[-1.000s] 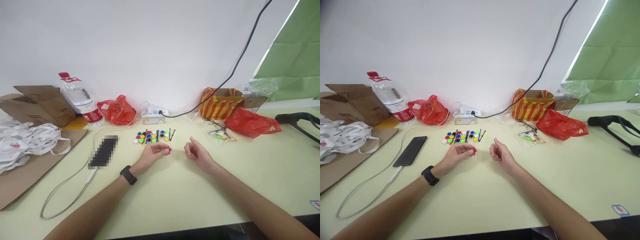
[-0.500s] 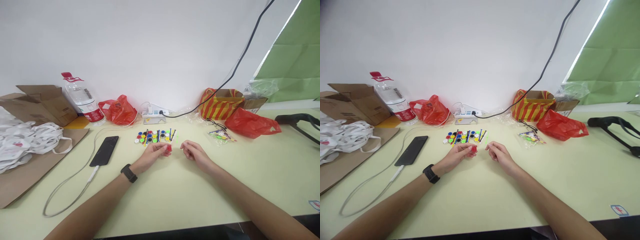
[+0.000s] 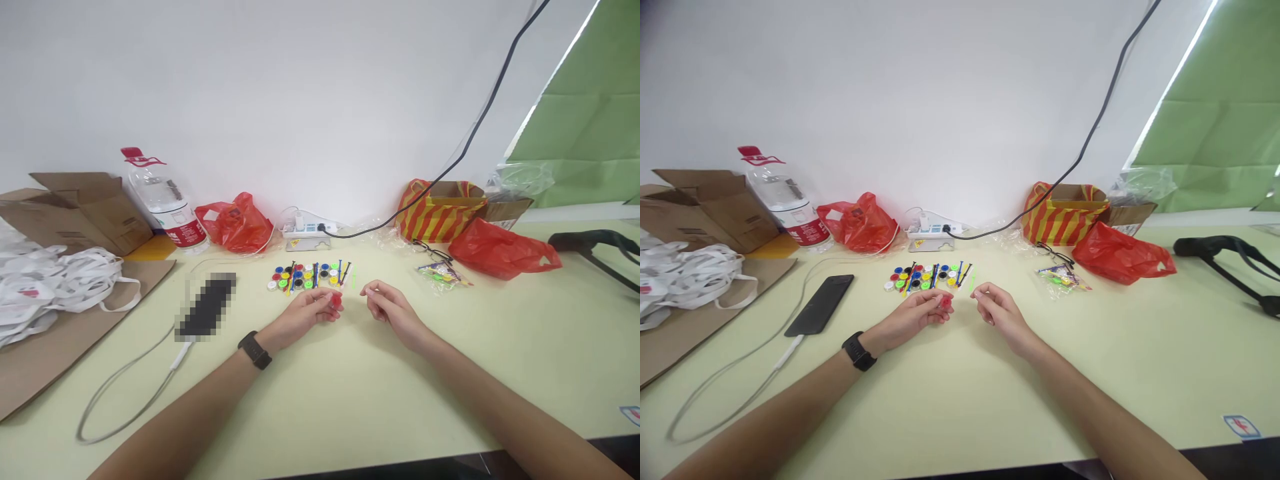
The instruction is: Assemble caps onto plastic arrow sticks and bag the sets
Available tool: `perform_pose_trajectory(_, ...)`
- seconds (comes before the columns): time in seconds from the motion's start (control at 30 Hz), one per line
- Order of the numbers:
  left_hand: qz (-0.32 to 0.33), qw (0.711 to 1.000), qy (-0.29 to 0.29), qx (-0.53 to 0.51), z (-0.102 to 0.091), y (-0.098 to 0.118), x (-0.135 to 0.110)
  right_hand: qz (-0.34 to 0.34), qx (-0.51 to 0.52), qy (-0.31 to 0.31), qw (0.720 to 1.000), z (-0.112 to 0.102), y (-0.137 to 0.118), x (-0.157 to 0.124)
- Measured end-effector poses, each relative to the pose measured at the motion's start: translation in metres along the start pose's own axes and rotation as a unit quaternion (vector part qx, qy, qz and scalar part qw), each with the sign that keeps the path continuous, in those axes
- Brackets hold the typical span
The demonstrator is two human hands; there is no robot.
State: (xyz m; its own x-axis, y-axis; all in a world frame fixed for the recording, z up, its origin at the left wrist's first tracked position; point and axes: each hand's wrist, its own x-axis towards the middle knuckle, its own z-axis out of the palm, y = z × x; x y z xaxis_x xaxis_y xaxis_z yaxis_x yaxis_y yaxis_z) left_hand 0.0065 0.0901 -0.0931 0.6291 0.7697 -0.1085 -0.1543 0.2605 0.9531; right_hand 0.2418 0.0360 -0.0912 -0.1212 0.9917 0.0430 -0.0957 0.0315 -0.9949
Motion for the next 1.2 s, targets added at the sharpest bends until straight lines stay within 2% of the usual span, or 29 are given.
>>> perform_pose_trajectory(0.43,-0.017,0.998,-0.002,-0.058,-0.0061,-0.0047,0.003,0.003,-0.019,0.0,1.0,-0.0006,0.0017,-0.0004)
perform_pose_trajectory(0.7,-0.016,0.998,-0.012,-0.061,-0.0045,-0.0024,0.0021,-0.001,-0.052,-0.019,0.998,0.0038,0.0053,-0.0014)
perform_pose_trajectory(1.2,-0.022,0.999,-0.012,-0.034,-0.0039,-0.0016,0.0011,-0.017,-0.062,-0.002,0.998,0.0034,0.0018,-0.0015)
